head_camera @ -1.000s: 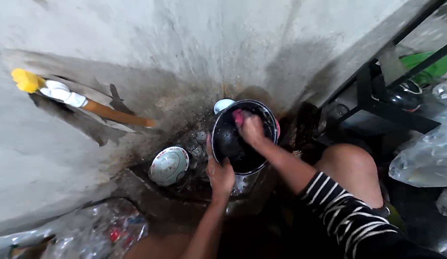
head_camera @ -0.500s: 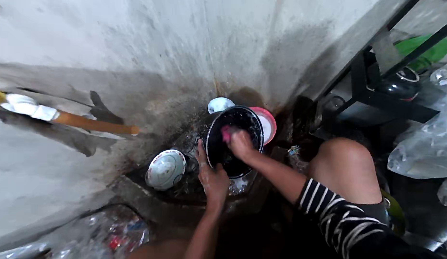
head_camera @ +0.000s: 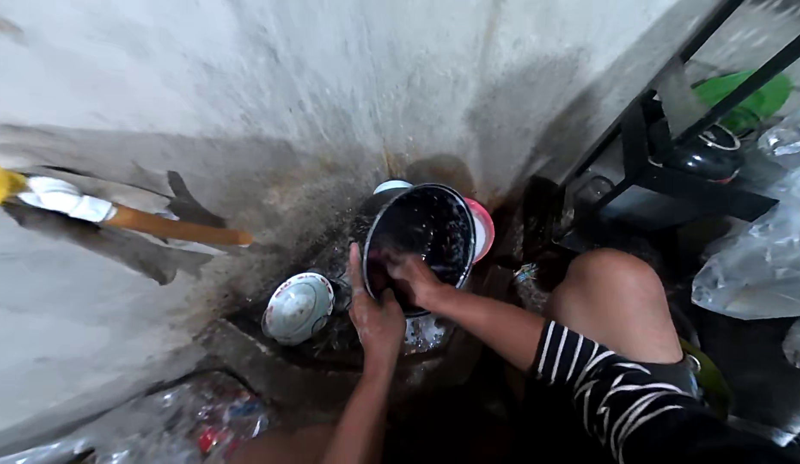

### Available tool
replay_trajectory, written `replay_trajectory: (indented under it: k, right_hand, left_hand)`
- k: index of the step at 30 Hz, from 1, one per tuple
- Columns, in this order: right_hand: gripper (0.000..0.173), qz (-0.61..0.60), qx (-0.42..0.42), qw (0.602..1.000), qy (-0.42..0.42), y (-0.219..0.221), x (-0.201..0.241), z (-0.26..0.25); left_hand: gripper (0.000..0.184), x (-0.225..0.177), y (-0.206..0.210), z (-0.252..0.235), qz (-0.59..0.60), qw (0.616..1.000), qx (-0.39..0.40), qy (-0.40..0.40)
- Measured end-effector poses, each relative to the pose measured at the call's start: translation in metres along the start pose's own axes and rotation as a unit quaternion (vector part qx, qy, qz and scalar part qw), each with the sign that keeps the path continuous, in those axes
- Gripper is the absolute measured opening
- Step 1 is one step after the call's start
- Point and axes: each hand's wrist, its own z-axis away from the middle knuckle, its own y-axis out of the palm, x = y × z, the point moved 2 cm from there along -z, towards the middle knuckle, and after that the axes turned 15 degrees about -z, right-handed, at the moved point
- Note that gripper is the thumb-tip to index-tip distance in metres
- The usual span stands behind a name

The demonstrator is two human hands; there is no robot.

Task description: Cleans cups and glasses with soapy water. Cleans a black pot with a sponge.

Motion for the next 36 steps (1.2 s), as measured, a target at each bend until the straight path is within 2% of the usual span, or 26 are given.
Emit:
replay_trajectory:
  k: [1, 2, 3, 4, 5, 6, 8, 9, 10, 11, 12, 13, 14, 16, 18, 20, 21, 24, 26, 28, 29, 31, 32, 34, 36]
  right_hand:
    - [0.029, -0.008, 0.024, 1.0, 0.014, -0.003, 0.007, 0.001]
    - [0.025, -0.013, -0.025, 0.999, 0.018, -0.01, 0.009, -0.002]
    - [0.023, 0.012, -0.114, 0.993, -0.022, -0.019, 0.007, -0.01]
    - [0.024, 0.018, -0.178, 0.984, -0.021, -0.029, 0.007, -0.016]
    - [0.024, 0.013, -0.201, 0.98, 0.001, -0.032, 0.008, -0.018]
    - [0.023, 0.013, -0.174, 0.985, 0.013, -0.028, 0.011, -0.017]
    - [0.022, 0.001, -0.017, 1.0, 0.02, -0.017, 0.01, -0.013]
    - [0.022, 0.005, 0.034, 0.999, -0.001, -0.017, 0.002, -0.012]
    - [0.02, 0.014, 0.01, 1.0, -0.023, -0.023, -0.007, -0.017]
    - [0.019, 0.023, -0.052, 0.998, -0.017, -0.031, -0.013, -0.024]
    - [0.021, 0.039, -0.113, 0.993, 0.002, -0.035, -0.018, -0.026]
    - [0.025, 0.057, -0.131, 0.989, 0.025, -0.03, -0.021, -0.021]
    - [0.029, 0.074, -0.094, 0.992, 0.045, -0.019, -0.021, -0.01]
    - [0.036, 0.084, 0.1, 0.987, 0.091, 0.0, -0.022, 0.018]
    - [0.042, 0.118, 0.265, 0.947, 0.138, 0.003, -0.031, 0.037]
    - [0.056, 0.135, 0.347, 0.916, 0.151, -0.02, -0.03, 0.047]
    - [0.058, 0.142, 0.346, 0.917, 0.139, -0.042, -0.022, 0.05]
    - [0.048, 0.16, 0.2, 0.964, 0.067, -0.137, 0.014, 0.056]
    - [0.037, 0.155, 0.039, 0.987, -0.005, -0.208, 0.031, 0.067]
    - [0.023, 0.126, -0.133, 0.983, -0.031, -0.26, 0.034, 0.095]
    - [0.021, 0.116, -0.2, 0.973, 0.001, -0.275, 0.03, 0.115]
    - [0.024, 0.093, -0.244, 0.952, 0.16, -0.282, 0.0, 0.158]
    - [0.027, 0.065, -0.215, 0.938, 0.264, -0.276, -0.026, 0.178]
    - [0.033, 0.001, -0.1, 0.896, 0.433, -0.249, -0.085, 0.208]
    - [0.039, -0.051, -0.038, 0.865, 0.497, -0.212, -0.136, 0.22]
  left_hand:
    - [0.077, 0.001, 0.0, 0.002, -0.004, 1.0, 0.01, 0.005]
    - [0.077, 0.0, -0.001, 0.003, -0.009, 1.0, 0.019, 0.008]
    - [0.077, -0.004, -0.001, 0.005, -0.01, 1.0, 0.019, 0.0]
    - [0.075, -0.009, 0.0, 0.009, -0.008, 1.0, 0.02, -0.018]
    - [0.075, -0.011, 0.001, 0.014, -0.008, 0.999, 0.027, -0.03]
    - [0.076, -0.011, 0.003, 0.014, -0.012, 0.999, 0.032, -0.026]
    - [0.075, -0.004, 0.008, 0.012, -0.018, 0.999, 0.034, -0.021]
    - [0.073, 0.0, 0.007, 0.013, -0.025, 0.999, 0.039, -0.021]
    - [0.073, 0.001, 0.006, 0.013, -0.033, 0.998, 0.046, -0.015]
    - [0.073, 0.0, 0.006, 0.013, -0.039, 0.998, 0.055, -0.011]
    - [0.073, -0.001, 0.009, 0.016, -0.043, 0.997, 0.066, -0.019]
    - [0.073, -0.001, 0.013, 0.019, -0.045, 0.995, 0.077, -0.034]
    - [0.073, -0.001, 0.017, 0.018, -0.045, 0.994, 0.089, -0.045]
    - [0.07, 0.008, 0.026, 0.014, -0.04, 0.991, 0.111, -0.059]
    - [0.063, 0.025, 0.039, 0.009, -0.041, 0.986, 0.139, -0.084]
    - [0.059, 0.032, 0.052, 0.003, -0.074, 0.977, 0.174, -0.103]
    - [0.059, 0.033, 0.056, 0.001, -0.099, 0.971, 0.193, -0.101]
    - [0.065, 0.034, 0.067, 0.0, -0.166, 0.953, 0.241, -0.075]
    - [0.063, 0.035, 0.074, 0.001, -0.206, 0.941, 0.26, -0.069]
    - [0.059, 0.039, 0.085, 0.001, -0.26, 0.926, 0.268, -0.054]
    - [0.057, 0.038, 0.089, 0.0, -0.287, 0.917, 0.273, -0.046]
    - [0.051, 0.038, 0.096, -0.002, -0.33, 0.904, 0.271, -0.022]
    - [0.049, 0.037, 0.099, -0.004, -0.342, 0.9, 0.269, -0.009]
    - [0.048, 0.037, 0.104, -0.007, -0.36, 0.893, 0.271, -0.001]
    - [0.048, 0.044, 0.11, -0.013, -0.379, 0.886, 0.267, 0.003]
